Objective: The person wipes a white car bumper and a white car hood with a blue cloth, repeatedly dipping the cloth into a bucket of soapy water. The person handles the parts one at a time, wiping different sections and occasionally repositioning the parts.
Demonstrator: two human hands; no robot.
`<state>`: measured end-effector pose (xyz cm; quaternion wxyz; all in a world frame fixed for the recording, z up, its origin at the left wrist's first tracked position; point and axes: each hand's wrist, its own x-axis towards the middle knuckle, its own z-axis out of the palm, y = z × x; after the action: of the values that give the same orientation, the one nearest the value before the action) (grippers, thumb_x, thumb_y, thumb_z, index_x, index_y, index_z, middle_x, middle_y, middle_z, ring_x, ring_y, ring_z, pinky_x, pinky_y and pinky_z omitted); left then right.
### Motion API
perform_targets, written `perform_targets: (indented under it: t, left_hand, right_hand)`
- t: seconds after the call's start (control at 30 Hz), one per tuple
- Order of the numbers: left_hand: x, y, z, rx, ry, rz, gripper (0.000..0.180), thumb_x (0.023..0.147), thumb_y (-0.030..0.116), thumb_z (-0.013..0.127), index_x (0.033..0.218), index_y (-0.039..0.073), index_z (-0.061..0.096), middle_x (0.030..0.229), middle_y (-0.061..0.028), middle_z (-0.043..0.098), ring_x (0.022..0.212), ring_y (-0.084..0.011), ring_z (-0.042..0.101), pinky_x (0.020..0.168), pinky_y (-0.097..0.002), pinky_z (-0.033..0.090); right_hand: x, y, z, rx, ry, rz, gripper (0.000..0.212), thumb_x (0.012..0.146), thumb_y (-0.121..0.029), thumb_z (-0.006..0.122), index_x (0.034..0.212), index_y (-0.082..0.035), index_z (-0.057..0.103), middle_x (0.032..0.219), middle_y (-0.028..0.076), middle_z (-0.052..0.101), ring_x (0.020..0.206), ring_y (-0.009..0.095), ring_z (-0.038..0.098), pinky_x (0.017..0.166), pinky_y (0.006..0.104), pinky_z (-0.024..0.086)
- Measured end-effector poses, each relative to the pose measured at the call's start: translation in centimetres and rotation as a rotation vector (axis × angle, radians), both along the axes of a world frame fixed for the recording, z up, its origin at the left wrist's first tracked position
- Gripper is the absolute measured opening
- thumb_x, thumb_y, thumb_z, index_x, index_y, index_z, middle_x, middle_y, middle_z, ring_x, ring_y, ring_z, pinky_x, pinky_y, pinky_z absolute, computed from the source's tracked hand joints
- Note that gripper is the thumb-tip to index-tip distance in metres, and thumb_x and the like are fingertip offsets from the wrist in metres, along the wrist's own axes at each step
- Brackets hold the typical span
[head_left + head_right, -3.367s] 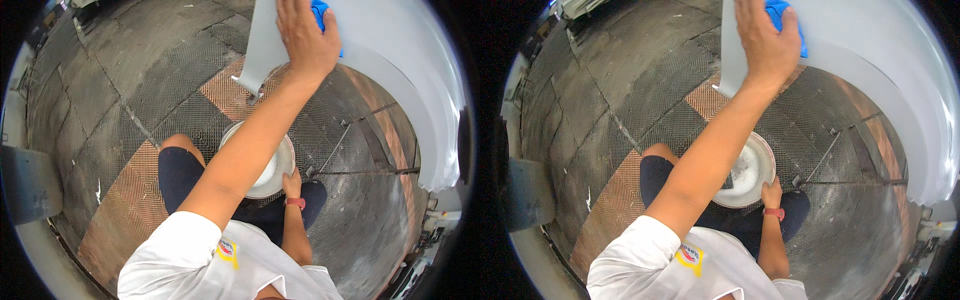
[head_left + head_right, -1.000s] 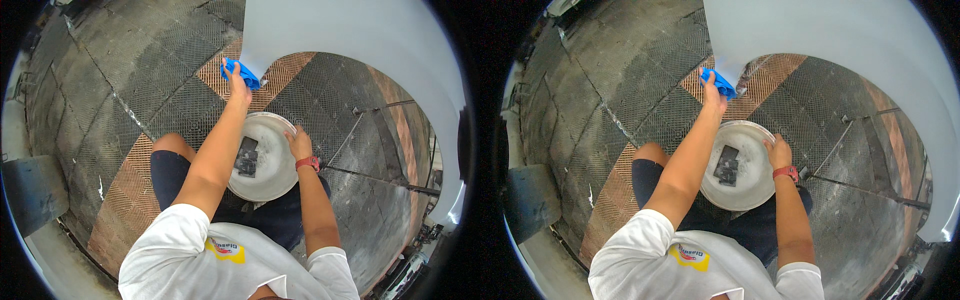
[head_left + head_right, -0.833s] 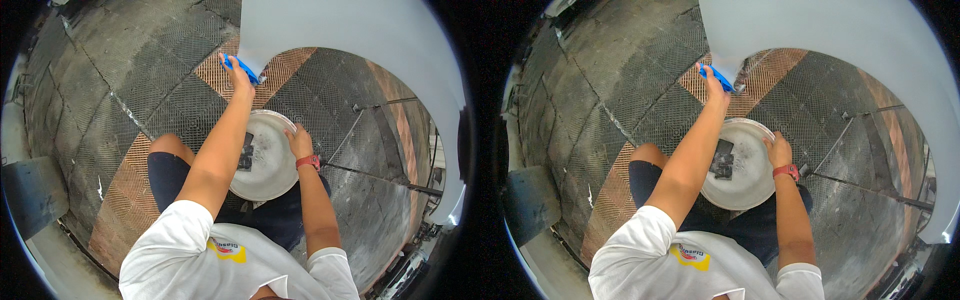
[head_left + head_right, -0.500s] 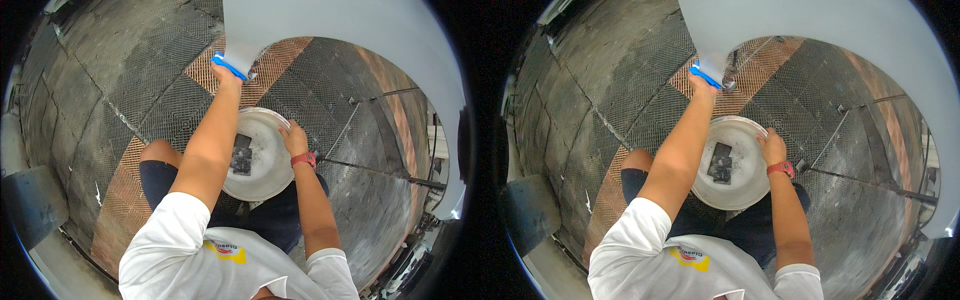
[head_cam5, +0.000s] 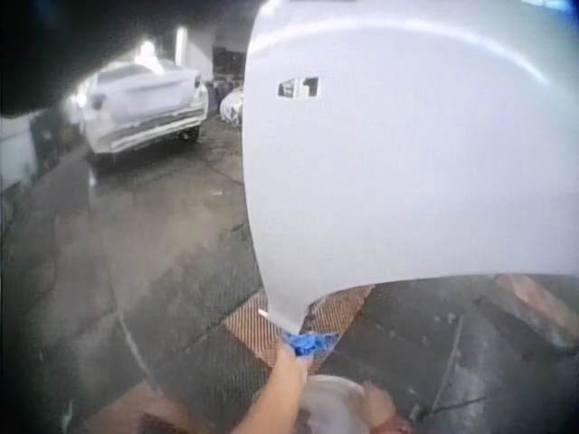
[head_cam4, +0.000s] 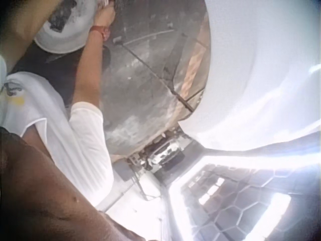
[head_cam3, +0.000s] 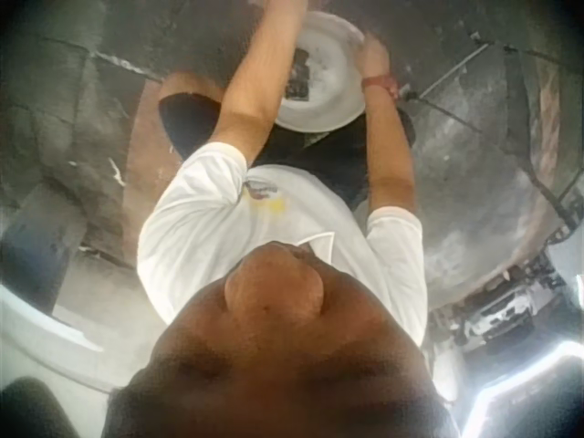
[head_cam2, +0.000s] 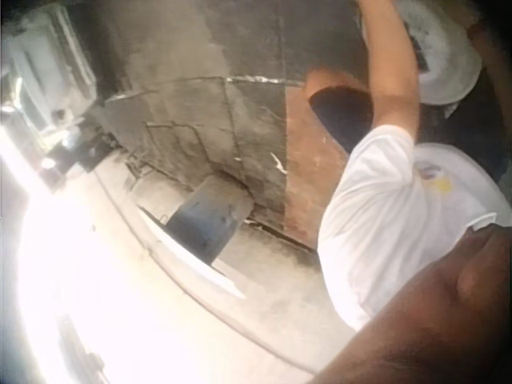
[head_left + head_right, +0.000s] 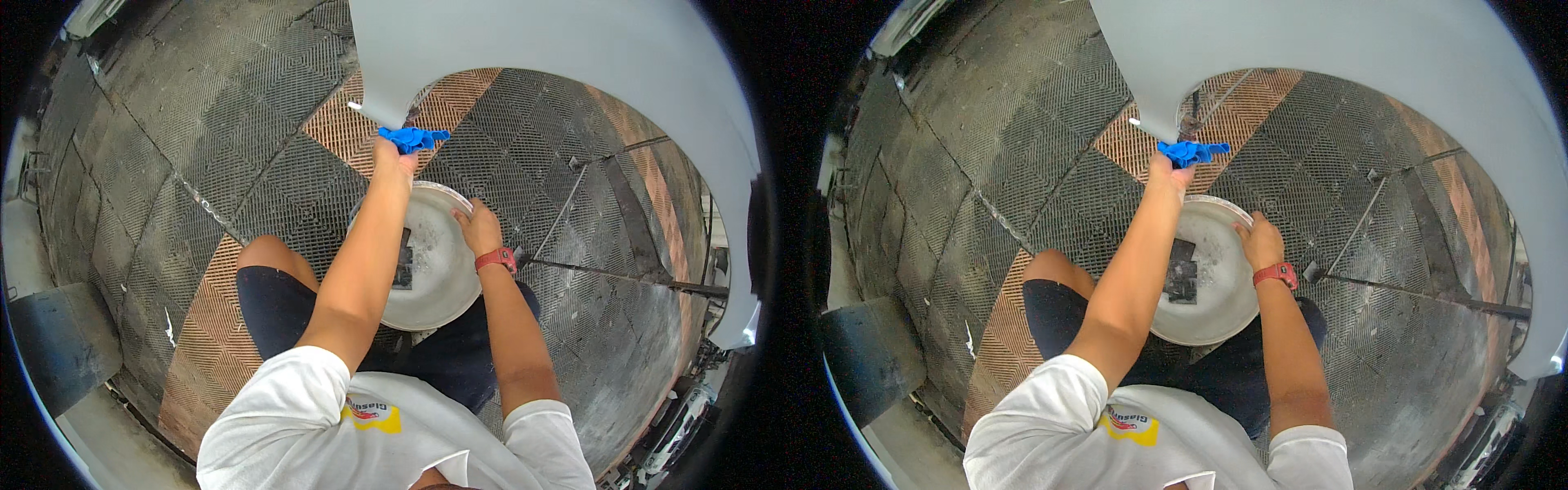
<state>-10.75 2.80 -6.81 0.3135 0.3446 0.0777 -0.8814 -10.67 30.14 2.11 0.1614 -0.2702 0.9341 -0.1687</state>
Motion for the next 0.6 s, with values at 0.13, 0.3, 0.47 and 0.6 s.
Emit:
perform_targets:
  t: [0.13,0.3,0.47,0.6]
  left_hand:
    - [1.9,3.0,7.0,0.168,0.017,0.085,0.030,0.114,0.028,0.048,0.122,0.009,0.070,0.124,-0.0127,0.074,0.104,-0.0294,0.072,0.096,-0.0499,0.061]
    - [6.6,3.5,15.5,0.044,0.274,0.007,0.034,0.115,0.032,0.050,0.120,0.005,0.071,0.124,-0.0116,0.074,0.112,-0.0297,0.070,0.104,-0.0487,0.058]
    - [9.7,5.5,25.9,-0.285,0.509,-0.118,0.025,0.112,0.027,0.053,0.103,0.009,0.067,0.103,-0.0069,0.070,0.094,-0.0234,0.064,0.086,-0.0404,0.053]
    - [11.0,8.7,34.0,-0.353,0.322,-0.133,0.026,0.113,0.023,0.051,0.098,0.009,0.066,0.096,-0.0053,0.069,0.087,-0.0209,0.062,0.080,-0.0358,0.050]
  right_hand:
    - [-0.2,1.1,-0.1,0.042,-0.001,-0.043,0.045,0.097,-0.039,0.079,0.113,0.002,0.068,0.106,0.030,0.076,0.103,0.049,0.073,0.090,0.0568,0.058]
    - [-0.3,1.3,-1.1,-0.001,0.012,-0.049,0.046,0.095,-0.040,0.079,0.115,0.001,0.070,0.107,0.029,0.077,0.105,0.047,0.074,0.092,0.0556,0.058]
    - [-0.4,1.3,-0.9,0.042,0.014,-0.038,0.047,0.094,-0.042,0.080,0.117,-0.001,0.070,0.107,0.028,0.077,0.105,0.046,0.075,0.092,0.0558,0.058]
    - [-0.5,1.7,-2.1,0.004,0.035,-0.029,0.049,0.094,-0.044,0.079,0.116,-0.002,0.070,0.107,0.027,0.078,0.104,0.046,0.075,0.091,0.0570,0.059]
